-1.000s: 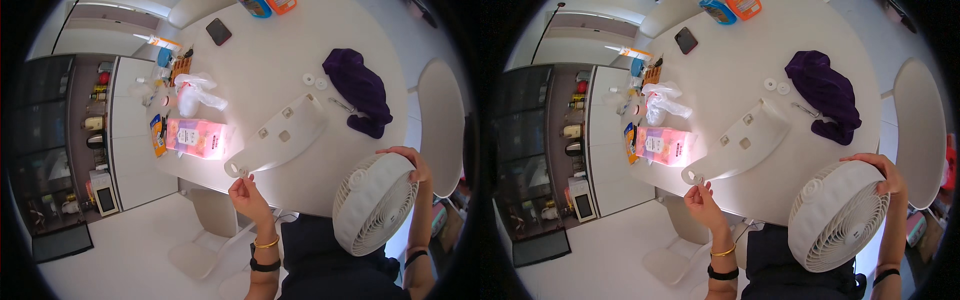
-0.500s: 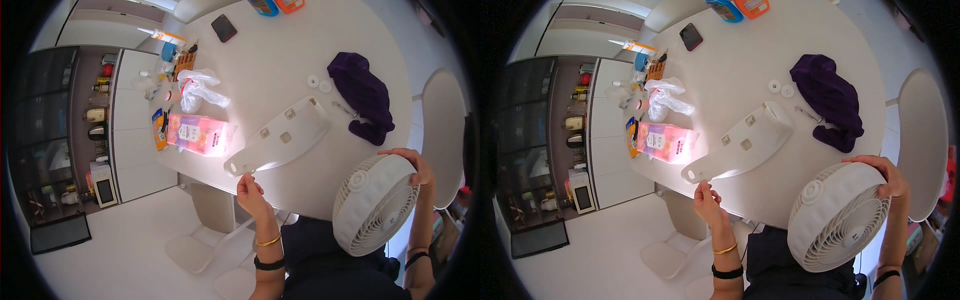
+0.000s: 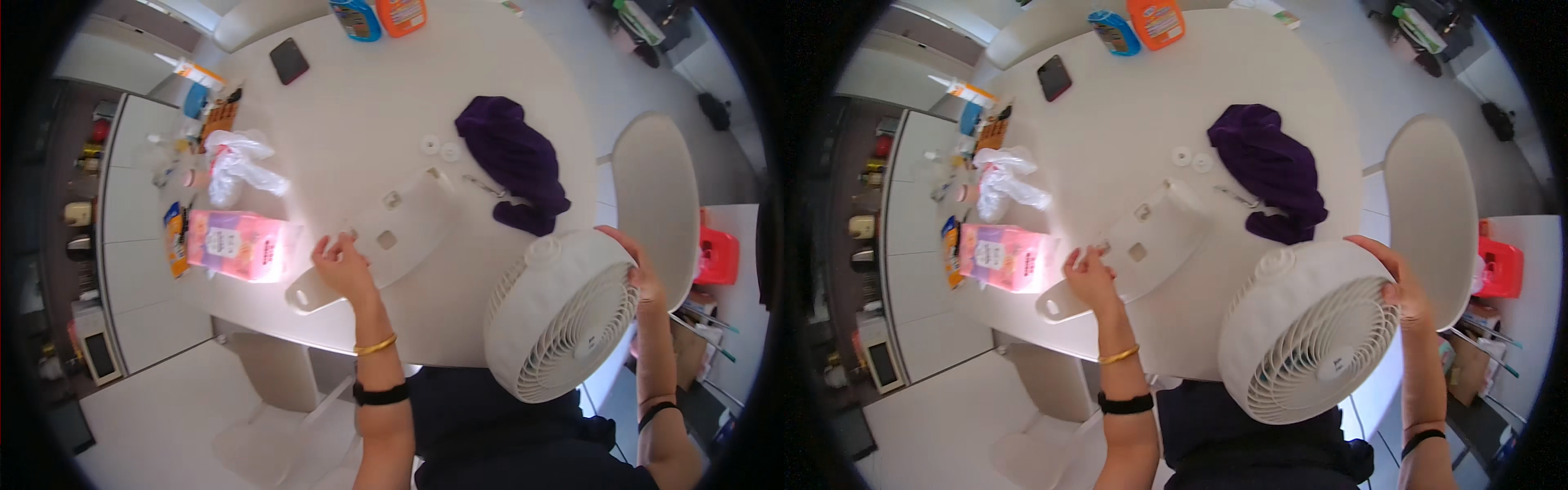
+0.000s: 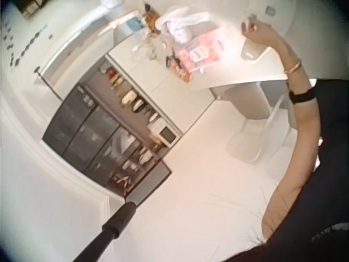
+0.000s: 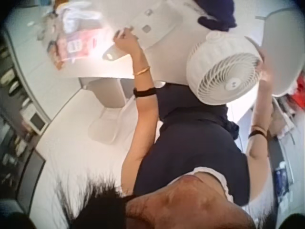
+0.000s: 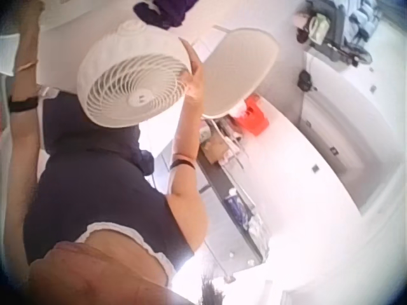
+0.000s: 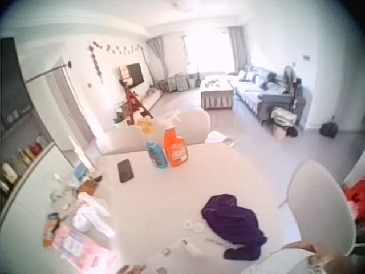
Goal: Assembling and securing the components of a small white electric fan using a screwdriver-like tool.
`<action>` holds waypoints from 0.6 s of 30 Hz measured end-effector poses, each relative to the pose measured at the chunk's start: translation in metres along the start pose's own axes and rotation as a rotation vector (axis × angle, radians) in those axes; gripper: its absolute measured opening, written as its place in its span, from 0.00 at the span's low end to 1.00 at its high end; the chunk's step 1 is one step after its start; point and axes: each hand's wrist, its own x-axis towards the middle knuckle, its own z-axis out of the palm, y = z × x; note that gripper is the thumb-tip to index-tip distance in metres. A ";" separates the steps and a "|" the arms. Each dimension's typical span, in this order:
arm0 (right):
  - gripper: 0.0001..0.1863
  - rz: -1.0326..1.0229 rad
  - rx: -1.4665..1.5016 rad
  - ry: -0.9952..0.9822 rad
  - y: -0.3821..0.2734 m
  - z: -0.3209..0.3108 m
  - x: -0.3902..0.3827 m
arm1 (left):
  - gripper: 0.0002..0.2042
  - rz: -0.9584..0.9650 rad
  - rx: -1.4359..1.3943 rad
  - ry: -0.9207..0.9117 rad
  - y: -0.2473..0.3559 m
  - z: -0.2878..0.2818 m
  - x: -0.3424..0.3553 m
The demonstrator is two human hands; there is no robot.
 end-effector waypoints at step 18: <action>0.33 -0.067 0.997 0.187 0.021 0.081 0.012 | 0.07 -0.347 -0.465 -0.996 0.064 -0.054 -0.158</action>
